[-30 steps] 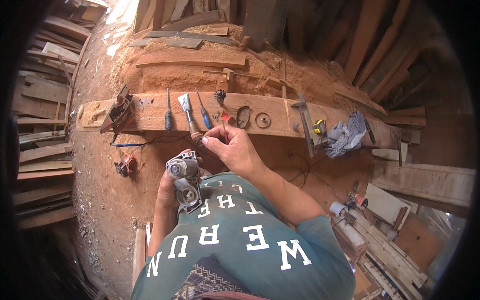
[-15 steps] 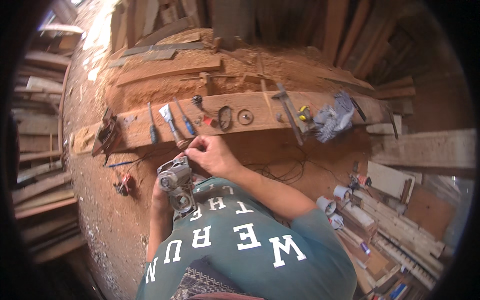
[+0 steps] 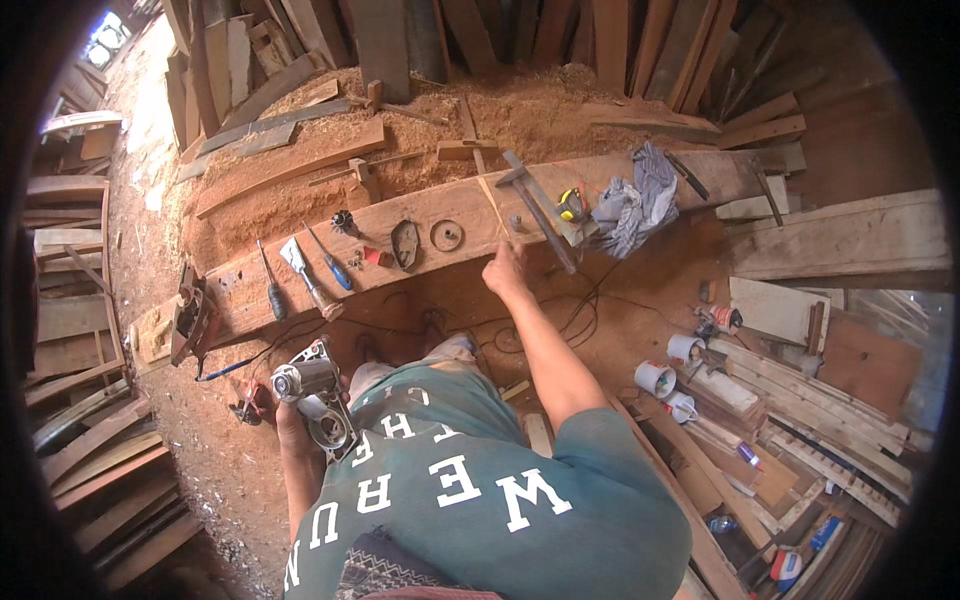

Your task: The person applies adhesive from a small tube to a circular mechanical part and assembles several metal components, including a gear, by hand. They work on a wooden workbench covered in sawdust in a workshop environment.

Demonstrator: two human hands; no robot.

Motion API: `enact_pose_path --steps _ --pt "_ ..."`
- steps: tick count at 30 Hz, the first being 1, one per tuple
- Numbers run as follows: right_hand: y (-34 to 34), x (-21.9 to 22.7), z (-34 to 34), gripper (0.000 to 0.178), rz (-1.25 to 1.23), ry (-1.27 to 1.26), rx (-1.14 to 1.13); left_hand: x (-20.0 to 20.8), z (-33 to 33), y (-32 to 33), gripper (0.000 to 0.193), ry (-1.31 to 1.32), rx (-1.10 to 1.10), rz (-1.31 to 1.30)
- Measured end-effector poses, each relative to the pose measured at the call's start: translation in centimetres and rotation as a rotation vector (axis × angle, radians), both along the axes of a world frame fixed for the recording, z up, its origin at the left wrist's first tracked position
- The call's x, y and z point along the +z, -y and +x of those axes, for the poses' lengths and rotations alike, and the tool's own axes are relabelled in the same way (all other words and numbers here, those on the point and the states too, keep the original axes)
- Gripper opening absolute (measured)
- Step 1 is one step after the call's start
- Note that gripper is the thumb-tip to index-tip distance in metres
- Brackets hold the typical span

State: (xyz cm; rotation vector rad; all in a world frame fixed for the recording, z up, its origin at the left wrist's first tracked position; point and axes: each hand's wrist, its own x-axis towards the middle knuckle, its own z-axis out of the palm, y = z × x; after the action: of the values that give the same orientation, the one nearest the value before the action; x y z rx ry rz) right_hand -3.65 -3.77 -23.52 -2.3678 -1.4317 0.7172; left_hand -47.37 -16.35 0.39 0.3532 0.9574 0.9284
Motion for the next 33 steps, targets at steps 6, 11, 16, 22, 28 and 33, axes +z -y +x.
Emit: enact_pose_path --steps 6,11,16,22,28,33 --pt "-7.3 -2.6 -3.2 0.039 0.131 0.076 0.055 0.9 0.7 -0.1 0.100 -0.041 -0.004 -0.043" --pt "-9.2 -2.8 -2.8 0.038 0.087 0.106 0.104 1.0 1.0 -0.1 0.101 -0.073 -0.005 -0.019" --pt "-5.5 -1.0 -2.6 0.037 0.185 -0.042 -0.060 0.8 1.2 0.5 0.103 -0.105 0.039 -0.075" --pt "-1.9 -1.6 -0.1 0.051 0.439 0.039 -0.404 0.5 1.1 0.6 0.102 -0.085 0.008 -0.055" --pt "-3.8 -4.6 4.5 0.039 0.394 0.096 -0.380 1.2 1.5 -1.3 0.099 -0.055 -0.070 0.066" --pt "-4.6 3.1 1.1 0.026 0.512 -0.125 -0.167 2.2 2.5 -1.2 0.102 0.070 0.006 0.089"
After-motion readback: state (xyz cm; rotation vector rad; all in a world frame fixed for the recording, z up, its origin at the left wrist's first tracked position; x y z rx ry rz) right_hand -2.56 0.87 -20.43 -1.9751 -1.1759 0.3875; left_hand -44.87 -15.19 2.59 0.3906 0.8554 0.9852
